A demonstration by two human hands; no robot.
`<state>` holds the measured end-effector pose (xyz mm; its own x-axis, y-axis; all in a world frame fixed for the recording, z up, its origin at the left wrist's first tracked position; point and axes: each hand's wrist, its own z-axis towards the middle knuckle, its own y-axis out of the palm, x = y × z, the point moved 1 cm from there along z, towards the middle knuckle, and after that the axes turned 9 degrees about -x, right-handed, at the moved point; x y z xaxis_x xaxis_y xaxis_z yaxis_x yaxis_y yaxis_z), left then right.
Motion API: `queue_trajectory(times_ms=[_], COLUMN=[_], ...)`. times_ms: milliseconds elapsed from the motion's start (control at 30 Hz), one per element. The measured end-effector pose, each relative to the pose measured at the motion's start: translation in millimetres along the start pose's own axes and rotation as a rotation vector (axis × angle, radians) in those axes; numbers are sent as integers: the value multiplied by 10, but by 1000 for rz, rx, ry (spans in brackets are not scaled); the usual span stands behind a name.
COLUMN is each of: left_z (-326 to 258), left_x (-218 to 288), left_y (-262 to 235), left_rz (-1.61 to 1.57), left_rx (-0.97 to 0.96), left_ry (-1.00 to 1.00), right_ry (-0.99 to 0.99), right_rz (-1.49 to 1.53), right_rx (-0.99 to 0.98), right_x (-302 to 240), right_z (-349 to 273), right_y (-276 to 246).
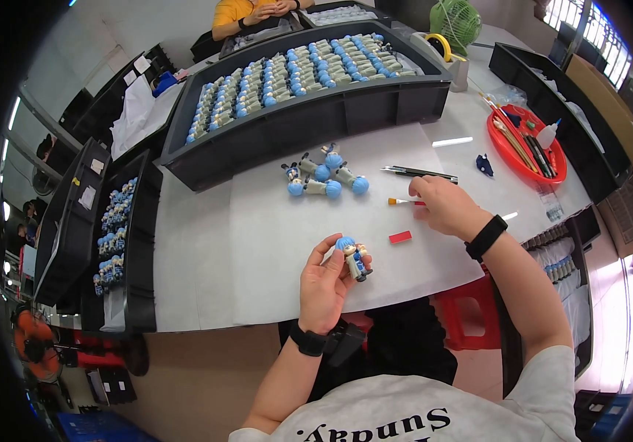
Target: Assembling and inspecting small toy figurines at a factory workstation.
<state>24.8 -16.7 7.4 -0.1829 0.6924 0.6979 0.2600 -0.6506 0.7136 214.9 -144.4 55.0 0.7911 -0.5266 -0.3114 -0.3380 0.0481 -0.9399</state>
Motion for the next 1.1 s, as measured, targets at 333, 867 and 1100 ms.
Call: queue_trajectory(times_ms=[333,867,1100], left_z=[-10,-28,-25], left_x=[9,-15,-31], left_y=[4,-14,-22], left_rz=[-27,25,23], left_rx=[-10,-19,-4], left_ry=[-15,3,2], right_ry=[-244,-377,-386], right_rz=[-48,531,556], right_rx=[432,613,579], right_x=[-388,-1018,-1002], right_z=[-564,-555,-602], right_y=[-469,414,394])
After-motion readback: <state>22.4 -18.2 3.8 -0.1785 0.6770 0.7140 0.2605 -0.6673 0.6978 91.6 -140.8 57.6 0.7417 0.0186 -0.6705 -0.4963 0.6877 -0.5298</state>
